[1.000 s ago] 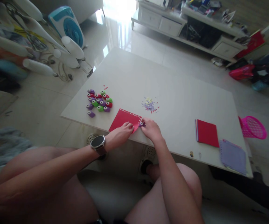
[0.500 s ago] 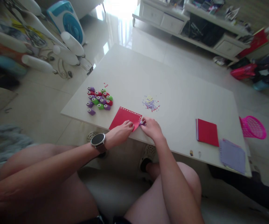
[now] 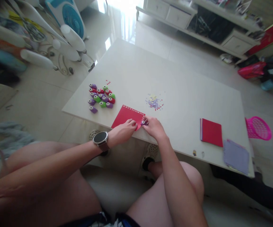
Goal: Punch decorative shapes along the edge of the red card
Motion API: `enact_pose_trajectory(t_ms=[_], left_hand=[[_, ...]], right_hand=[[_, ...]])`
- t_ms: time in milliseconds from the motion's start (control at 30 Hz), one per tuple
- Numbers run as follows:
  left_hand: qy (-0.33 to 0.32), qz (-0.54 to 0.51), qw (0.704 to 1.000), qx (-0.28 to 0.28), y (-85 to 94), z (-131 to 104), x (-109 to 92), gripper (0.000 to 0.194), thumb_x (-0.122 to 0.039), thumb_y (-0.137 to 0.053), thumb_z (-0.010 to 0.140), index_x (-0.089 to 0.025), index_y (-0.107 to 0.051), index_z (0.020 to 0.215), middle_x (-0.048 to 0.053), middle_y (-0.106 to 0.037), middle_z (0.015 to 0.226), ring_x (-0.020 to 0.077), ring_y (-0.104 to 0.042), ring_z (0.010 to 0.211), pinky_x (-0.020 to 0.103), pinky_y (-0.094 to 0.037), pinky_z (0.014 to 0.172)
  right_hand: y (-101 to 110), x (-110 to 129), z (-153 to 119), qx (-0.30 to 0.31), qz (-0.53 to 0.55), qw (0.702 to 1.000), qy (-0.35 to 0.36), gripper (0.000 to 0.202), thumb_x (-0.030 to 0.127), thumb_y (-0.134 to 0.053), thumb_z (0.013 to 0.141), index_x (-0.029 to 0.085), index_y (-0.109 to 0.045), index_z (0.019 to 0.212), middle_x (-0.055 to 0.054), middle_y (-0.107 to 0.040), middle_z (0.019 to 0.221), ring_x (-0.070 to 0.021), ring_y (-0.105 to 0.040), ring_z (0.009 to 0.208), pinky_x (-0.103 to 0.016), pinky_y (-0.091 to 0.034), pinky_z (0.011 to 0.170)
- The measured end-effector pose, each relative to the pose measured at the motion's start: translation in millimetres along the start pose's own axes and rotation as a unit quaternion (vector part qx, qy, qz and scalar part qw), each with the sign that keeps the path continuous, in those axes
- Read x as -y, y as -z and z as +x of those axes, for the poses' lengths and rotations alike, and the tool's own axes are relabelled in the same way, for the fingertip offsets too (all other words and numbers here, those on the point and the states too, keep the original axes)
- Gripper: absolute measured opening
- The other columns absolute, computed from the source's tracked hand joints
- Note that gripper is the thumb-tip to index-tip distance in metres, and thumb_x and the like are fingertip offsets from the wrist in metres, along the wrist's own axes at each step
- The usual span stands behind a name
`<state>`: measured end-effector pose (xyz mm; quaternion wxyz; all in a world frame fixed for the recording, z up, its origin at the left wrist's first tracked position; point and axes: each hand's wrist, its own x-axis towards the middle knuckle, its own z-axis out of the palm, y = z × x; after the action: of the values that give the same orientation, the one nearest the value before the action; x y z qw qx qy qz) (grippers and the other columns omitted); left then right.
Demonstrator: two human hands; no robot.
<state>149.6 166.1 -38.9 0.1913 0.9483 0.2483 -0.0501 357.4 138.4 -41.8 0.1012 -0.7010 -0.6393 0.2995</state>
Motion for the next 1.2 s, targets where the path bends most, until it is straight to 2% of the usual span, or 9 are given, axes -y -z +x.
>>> enact_pose_trajectory(t_ms=[133, 267, 400, 567, 633, 767, 933, 1200], left_hand=[[0.018, -0.013, 1.0, 0.006, 3.9, -2.3, -3.4, 0.024, -0.018, -0.055, 0.103, -0.009, -0.069, 0.121, 0.02, -0.064, 0.126, 0.0309, -0.057, 0.122, 0.041, -0.058, 0.098], [0.037, -0.025, 0.999, 0.013, 7.3, -3.3, -3.3, 0.028, -0.03, -0.065, 0.102, -0.012, -0.068, 0.123, 0.019, -0.064, 0.129, 0.0315, -0.059, 0.121, 0.039, -0.061, 0.086], [0.023, -0.005, 1.0, 0.008, 8.7, -2.2, 2.0, 0.022, -0.021, -0.062, 0.101, -0.014, -0.069, 0.121, 0.017, -0.065, 0.132, 0.0318, -0.058, 0.127, 0.043, -0.058, 0.096], [0.058, -0.001, 0.998, -0.011, 5.3, -2.9, 7.4, 0.046, -0.014, -0.064, 0.097, -0.021, -0.059, 0.142, 0.018, -0.047, 0.16, 0.0397, -0.04, 0.151, 0.058, -0.049, 0.113], [0.068, -0.006, 0.998, 0.001, 4.6, -3.8, 7.3, 0.046, -0.014, -0.065, 0.096, -0.022, -0.059, 0.141, 0.018, -0.047, 0.159, 0.0417, -0.04, 0.151, 0.061, -0.05, 0.111], [0.066, -0.019, 0.998, 0.016, 6.6, -4.9, 4.2, 0.039, -0.012, -0.059, 0.098, -0.021, -0.061, 0.135, 0.019, -0.052, 0.149, 0.0396, -0.045, 0.144, 0.063, -0.056, 0.104], [0.068, -0.02, 0.997, 0.023, 7.4, -3.9, 2.2, 0.038, -0.01, -0.052, 0.101, -0.02, -0.061, 0.136, 0.02, -0.052, 0.147, 0.0386, -0.044, 0.142, 0.064, -0.057, 0.104], [0.063, -0.022, 0.998, 0.007, 5.9, -5.2, 2.4, 0.038, -0.011, -0.054, 0.1, -0.022, -0.061, 0.136, 0.018, -0.053, 0.144, 0.0359, -0.045, 0.141, 0.062, -0.057, 0.105]], right_hand=[[0.4, 1.0, 0.1, 0.004, -0.01, 1.0, 0.006, 0.011, 0.013, -0.072, 0.086, 0.022, -0.069, 0.091, -0.004, -0.08, 0.097, -0.0186, -0.073, 0.087, -0.026, -0.051, 0.078], [-0.4, 0.0, 0.5, 0.004, -0.007, 1.0, 0.004, 0.012, 0.01, -0.069, 0.087, 0.022, -0.069, 0.091, -0.004, -0.08, 0.097, -0.0188, -0.073, 0.089, -0.026, -0.052, 0.081], [-0.3, -0.4, 0.4, 0.002, -0.003, 1.0, 0.007, 0.014, 0.009, -0.068, 0.087, 0.022, -0.069, 0.091, -0.004, -0.08, 0.098, -0.019, -0.074, 0.091, -0.027, -0.053, 0.083], [1.1, 0.4, 0.1, 0.007, -0.003, 1.0, 0.007, 0.015, 0.008, -0.067, 0.087, 0.023, -0.07, 0.091, -0.004, -0.08, 0.097, -0.0189, -0.074, 0.09, -0.027, -0.053, 0.084], [0.9, -0.2, 0.1, 0.004, 0.001, 1.0, 0.008, 0.015, 0.008, -0.067, 0.087, 0.022, -0.07, 0.092, -0.004, -0.08, 0.098, -0.0187, -0.074, 0.089, -0.027, -0.053, 0.084], [-0.7, -2.8, 0.5, -0.005, 0.006, 1.0, 0.015, 0.015, 0.008, -0.067, 0.087, 0.022, -0.07, 0.091, -0.004, -0.079, 0.096, -0.0184, -0.073, 0.087, -0.027, -0.053, 0.083], [-2.3, -4.7, 1.9, -0.009, 0.008, 1.0, 0.024, 0.017, 0.005, -0.067, 0.086, 0.021, -0.07, 0.092, -0.005, -0.079, 0.097, -0.0185, -0.072, 0.089, -0.028, -0.054, 0.085], [-3.4, -2.3, 3.1, -0.007, 0.011, 0.999, 0.029, 0.015, 0.007, -0.066, 0.087, 0.021, -0.071, 0.09, -0.004, -0.078, 0.097, -0.0179, -0.071, 0.087, -0.028, -0.054, 0.085]])
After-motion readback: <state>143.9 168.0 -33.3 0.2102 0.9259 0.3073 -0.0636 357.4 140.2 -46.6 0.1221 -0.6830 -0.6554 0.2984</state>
